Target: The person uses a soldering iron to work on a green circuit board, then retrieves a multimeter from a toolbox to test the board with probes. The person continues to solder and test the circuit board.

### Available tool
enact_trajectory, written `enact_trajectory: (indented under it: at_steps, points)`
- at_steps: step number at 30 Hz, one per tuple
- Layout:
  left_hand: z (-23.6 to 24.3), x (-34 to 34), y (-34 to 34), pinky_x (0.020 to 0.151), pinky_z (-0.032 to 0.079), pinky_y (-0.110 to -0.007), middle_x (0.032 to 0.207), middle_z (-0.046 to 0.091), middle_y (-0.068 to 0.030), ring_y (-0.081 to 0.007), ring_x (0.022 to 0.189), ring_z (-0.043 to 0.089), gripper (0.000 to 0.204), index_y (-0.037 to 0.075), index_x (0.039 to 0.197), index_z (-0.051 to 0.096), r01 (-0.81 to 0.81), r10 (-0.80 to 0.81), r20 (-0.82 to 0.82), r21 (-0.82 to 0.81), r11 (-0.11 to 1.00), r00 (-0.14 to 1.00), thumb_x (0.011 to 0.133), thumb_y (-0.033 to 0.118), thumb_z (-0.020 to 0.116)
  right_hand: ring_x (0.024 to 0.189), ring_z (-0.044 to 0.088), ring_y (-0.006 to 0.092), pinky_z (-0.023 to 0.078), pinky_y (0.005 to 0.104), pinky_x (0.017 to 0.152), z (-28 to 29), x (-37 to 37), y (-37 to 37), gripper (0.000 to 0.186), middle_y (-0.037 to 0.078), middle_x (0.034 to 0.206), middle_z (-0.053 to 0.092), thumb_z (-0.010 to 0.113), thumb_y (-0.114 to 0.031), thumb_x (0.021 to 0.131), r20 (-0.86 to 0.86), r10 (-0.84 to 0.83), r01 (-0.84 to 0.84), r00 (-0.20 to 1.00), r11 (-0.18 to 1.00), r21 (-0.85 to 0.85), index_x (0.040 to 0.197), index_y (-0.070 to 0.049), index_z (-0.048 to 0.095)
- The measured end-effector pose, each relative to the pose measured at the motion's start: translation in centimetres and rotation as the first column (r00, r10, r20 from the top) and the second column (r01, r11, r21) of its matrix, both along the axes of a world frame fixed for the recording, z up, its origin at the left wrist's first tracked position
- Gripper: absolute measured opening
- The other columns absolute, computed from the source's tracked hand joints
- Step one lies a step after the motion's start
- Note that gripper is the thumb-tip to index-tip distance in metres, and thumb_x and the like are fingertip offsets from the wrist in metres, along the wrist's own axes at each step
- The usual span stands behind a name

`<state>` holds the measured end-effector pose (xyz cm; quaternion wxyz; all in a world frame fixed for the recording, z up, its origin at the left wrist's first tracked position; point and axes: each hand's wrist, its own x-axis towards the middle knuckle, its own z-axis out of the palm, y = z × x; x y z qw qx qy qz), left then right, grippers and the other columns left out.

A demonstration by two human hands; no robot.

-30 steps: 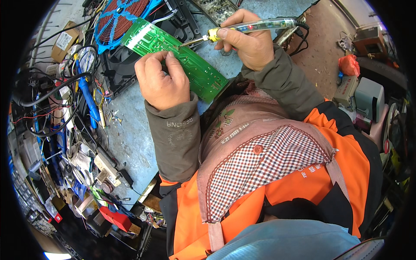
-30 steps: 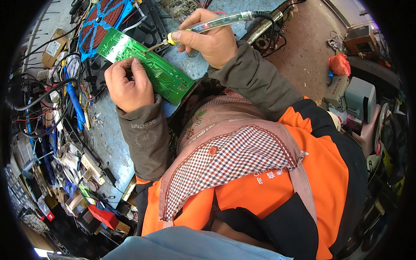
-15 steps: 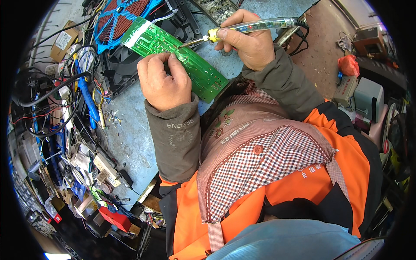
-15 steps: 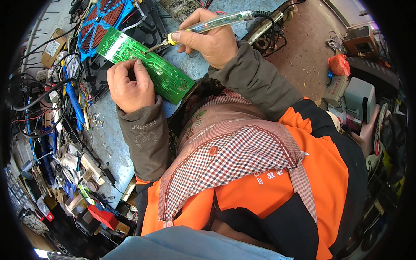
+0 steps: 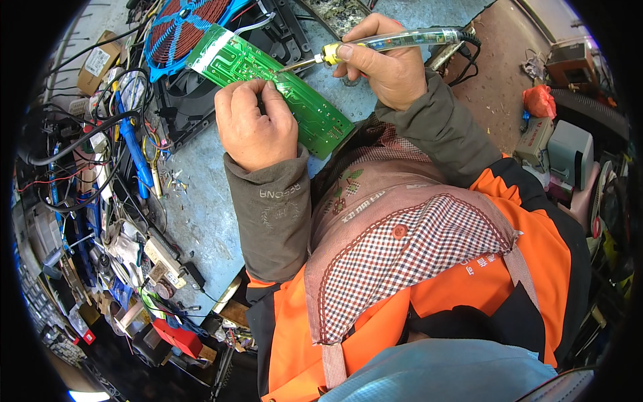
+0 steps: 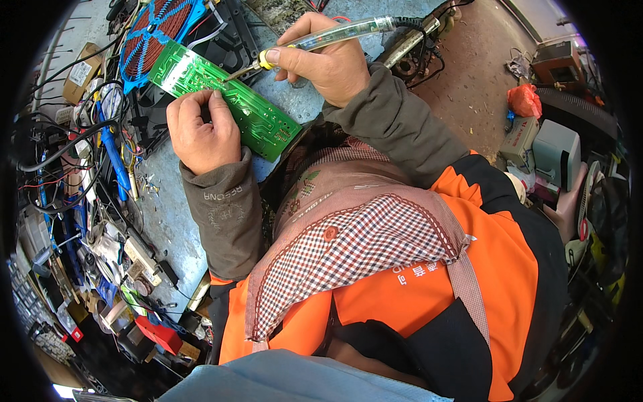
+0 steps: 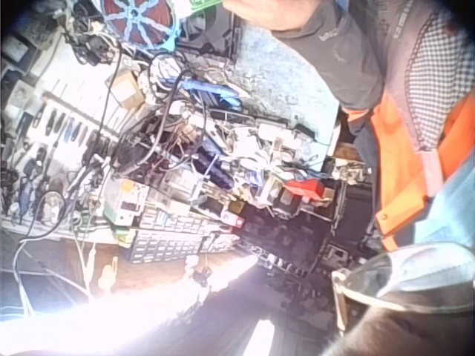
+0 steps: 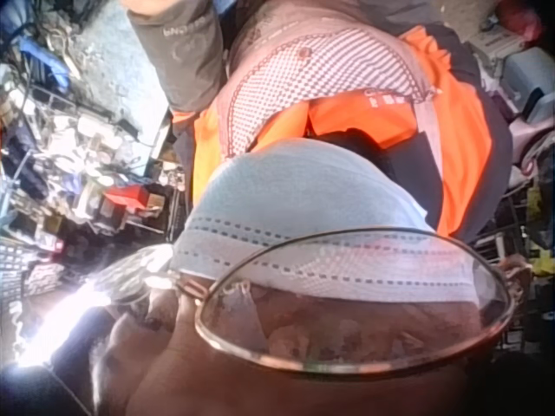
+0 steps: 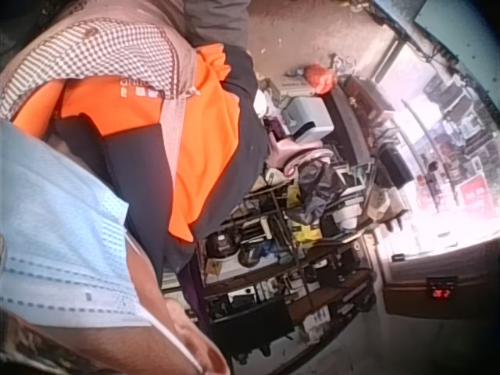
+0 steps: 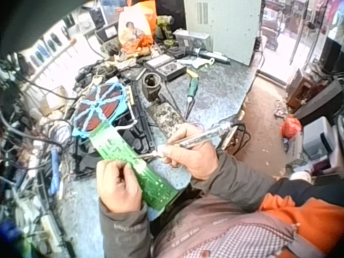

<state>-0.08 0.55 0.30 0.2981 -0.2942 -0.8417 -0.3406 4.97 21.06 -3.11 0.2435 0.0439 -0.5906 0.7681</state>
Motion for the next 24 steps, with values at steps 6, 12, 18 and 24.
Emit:
enact_trajectory:
  at_steps: [6, 12, 18, 24]
  points:
    - [0.13, 0.09, 0.03, 0.072, 0.054, -0.039, 0.096, 0.064, -0.0147, -0.0311, 0.081, 0.065, 0.011, 0.000, 0.093, 0.068, -0.005, 0.004, 0.028, 0.009, 1.000, 1.000, 0.083, -0.003, 0.073, 0.067, 0.074, 0.0171, 0.056, 0.0259, 0.056, 0.04, 0.15, 0.05, 0.018, 0.012, 0.079, 0.073, 0.077, -0.011, 0.093, -0.026, -0.004, 0.002, 1.000, 0.999, -0.046, 0.097, 0.002, 0.065]
    - [0.16, 0.19, -0.01, 0.073, 0.054, -0.039, 0.097, 0.064, -0.0149, -0.0308, 0.083, 0.065, 0.011, 0.000, 0.093, 0.068, -0.010, 0.008, 0.053, 0.029, 1.000, 0.999, 0.083, -0.003, 0.072, 0.067, 0.073, 0.0178, 0.055, 0.0266, 0.055, 0.08, 0.22, 0.13, 0.016, 0.013, 0.080, 0.073, 0.076, -0.009, 0.092, -0.039, -0.008, 0.006, 0.999, 0.999, -0.053, 0.096, 0.003, 0.065]
    - [-0.04, 0.01, -0.18, 0.071, 0.052, -0.037, 0.094, 0.063, -0.0138, -0.0281, 0.080, 0.062, 0.008, 0.000, 0.091, 0.067, -0.011, 0.007, 0.062, 0.067, 0.998, 0.998, 0.085, -0.002, 0.071, 0.067, 0.073, 0.0175, 0.054, 0.0264, 0.055, -0.09, 0.19, 0.16, 0.017, 0.012, 0.081, 0.073, 0.076, -0.009, 0.093, -0.057, 0.003, -0.006, 0.998, 0.999, -0.045, 0.097, 0.002, 0.064]
    - [-0.06, -0.31, -0.63, 0.068, 0.048, -0.031, 0.090, 0.060, -0.0076, -0.0152, 0.075, 0.057, 0.007, -0.001, 0.097, 0.063, -0.076, -0.015, 0.235, 0.372, 0.925, 0.972, 0.097, 0.006, 0.067, 0.068, 0.066, 0.0166, 0.062, 0.0392, 0.072, 0.07, 0.69, 0.13, 0.013, 0.010, 0.080, 0.066, 0.066, -0.007, 0.098, -0.008, 0.003, -0.004, 1.000, 0.998, -0.061, 0.107, 0.001, 0.061]
